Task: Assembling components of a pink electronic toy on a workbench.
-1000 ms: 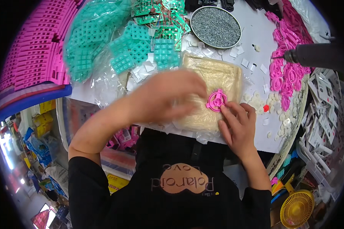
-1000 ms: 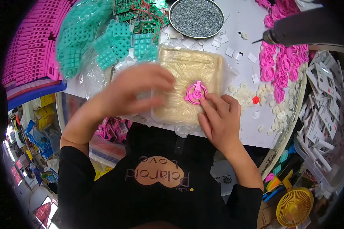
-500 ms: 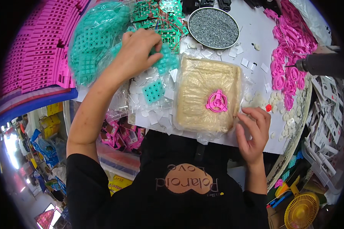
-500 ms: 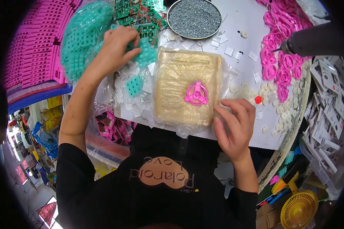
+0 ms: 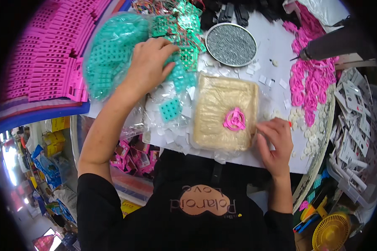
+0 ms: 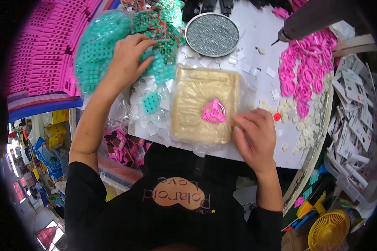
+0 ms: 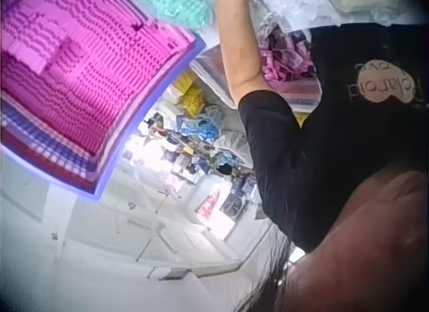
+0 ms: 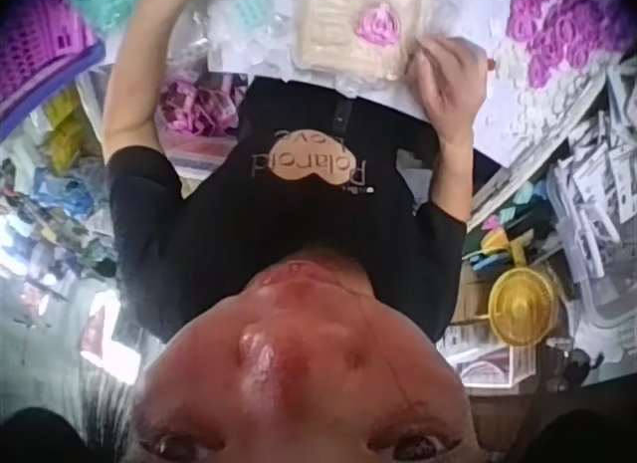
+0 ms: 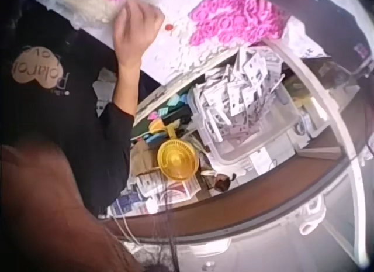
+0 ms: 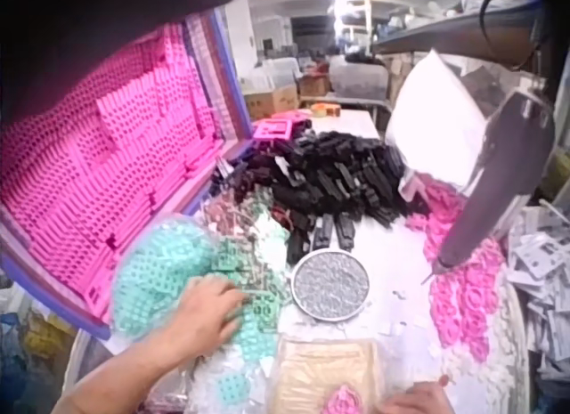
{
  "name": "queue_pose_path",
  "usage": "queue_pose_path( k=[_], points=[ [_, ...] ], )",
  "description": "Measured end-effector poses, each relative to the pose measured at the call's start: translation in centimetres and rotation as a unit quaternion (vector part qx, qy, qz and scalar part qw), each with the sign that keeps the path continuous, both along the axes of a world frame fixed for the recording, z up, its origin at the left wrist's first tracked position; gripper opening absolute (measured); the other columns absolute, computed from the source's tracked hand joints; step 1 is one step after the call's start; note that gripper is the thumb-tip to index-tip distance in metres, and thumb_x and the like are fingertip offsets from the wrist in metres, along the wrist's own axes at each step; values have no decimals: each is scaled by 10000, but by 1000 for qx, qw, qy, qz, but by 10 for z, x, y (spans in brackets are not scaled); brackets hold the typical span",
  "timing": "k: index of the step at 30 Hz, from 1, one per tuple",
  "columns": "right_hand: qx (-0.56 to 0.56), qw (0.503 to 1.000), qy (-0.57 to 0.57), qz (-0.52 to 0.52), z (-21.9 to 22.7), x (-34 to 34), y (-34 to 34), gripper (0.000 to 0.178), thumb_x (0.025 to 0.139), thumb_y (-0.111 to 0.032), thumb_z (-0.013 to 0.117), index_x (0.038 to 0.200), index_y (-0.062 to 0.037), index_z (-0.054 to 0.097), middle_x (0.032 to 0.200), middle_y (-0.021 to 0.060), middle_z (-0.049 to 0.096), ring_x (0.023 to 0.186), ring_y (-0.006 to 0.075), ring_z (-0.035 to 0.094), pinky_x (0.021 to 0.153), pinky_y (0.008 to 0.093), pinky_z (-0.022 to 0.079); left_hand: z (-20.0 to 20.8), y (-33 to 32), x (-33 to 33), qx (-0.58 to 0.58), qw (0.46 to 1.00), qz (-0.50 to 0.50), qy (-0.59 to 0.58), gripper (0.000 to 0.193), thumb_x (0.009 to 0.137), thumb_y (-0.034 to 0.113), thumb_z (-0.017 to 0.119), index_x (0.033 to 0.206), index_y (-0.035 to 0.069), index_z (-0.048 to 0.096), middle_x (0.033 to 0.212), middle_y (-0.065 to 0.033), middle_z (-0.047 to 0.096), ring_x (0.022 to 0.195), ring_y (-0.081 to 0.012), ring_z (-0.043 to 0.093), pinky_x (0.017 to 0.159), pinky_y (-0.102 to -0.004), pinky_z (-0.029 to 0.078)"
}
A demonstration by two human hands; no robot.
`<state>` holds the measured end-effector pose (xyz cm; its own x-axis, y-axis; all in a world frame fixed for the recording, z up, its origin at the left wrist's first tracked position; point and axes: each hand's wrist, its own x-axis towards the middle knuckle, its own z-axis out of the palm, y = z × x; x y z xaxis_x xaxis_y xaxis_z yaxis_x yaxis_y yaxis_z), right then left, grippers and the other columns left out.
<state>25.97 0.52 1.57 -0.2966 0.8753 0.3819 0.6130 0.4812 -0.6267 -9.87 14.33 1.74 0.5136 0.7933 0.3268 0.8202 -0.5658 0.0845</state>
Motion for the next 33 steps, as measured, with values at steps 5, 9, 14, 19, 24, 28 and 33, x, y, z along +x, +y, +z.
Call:
queue_pose_path(
  k=[5,9,14,19,24,28,33],
  points=[
    [-8,1000,13,-7,3,7,3,267,717,73,684,975,5,707,933,132,670,882,329,610,796,402,495,28,56,-15,-38,994,64,-83,207,896,211,709,1035,57,717,927,-120,706,805,-324,657,729,-418,527],
    [-1,1000,22,0,9,3,7,233,720,68,699,943,1,709,907,124,676,838,311,626,757,384,503,45,98,-5,-61,992,107,-35,224,906,236,692,987,28,716,859,-152,719,764,-335,664,718,-411,523],
    [2,999,28,-15,5,10,11,193,759,69,704,941,4,710,856,119,677,796,302,635,729,378,506,55,124,3,-101,993,17,-53,227,886,244,661,957,39,727,848,-170,711,789,-360,682,735,-454,526],
    [-39,997,50,-52,3,33,14,202,800,56,700,1001,33,704,862,122,684,790,261,645,737,346,503,49,86,27,-170,984,-32,-36,227,917,210,691,924,-17,692,758,-126,657,676,-242,620,628,-388,462],
    [7,962,262,-79,22,32,56,690,805,-37,727,1440,18,465,1368,138,560,1197,251,567,1000,381,473,57,47,25,-334,936,-109,17,239,880,223,744,964,0,733,869,-152,700,793,-273,673,707,-383,523],
    [87,962,259,-18,48,46,98,798,886,-125,743,1538,-12,298,1471,197,475,1327,284,499,1076,411,436,87,47,14,-477,862,-172,-21,420,889,290,765,1222,46,686,1053,-122,736,937,-231,692,803,-364,559],
    [1,956,293,1,55,42,118,599,974,-18,601,1515,35,347,1297,199,602,1189,250,588,1066,393,427,90,130,-123,-108,966,222,-70,349,911,311,715,1102,19,718,952,-111,742,819,-223,696,750,-367,554]
  ],
)
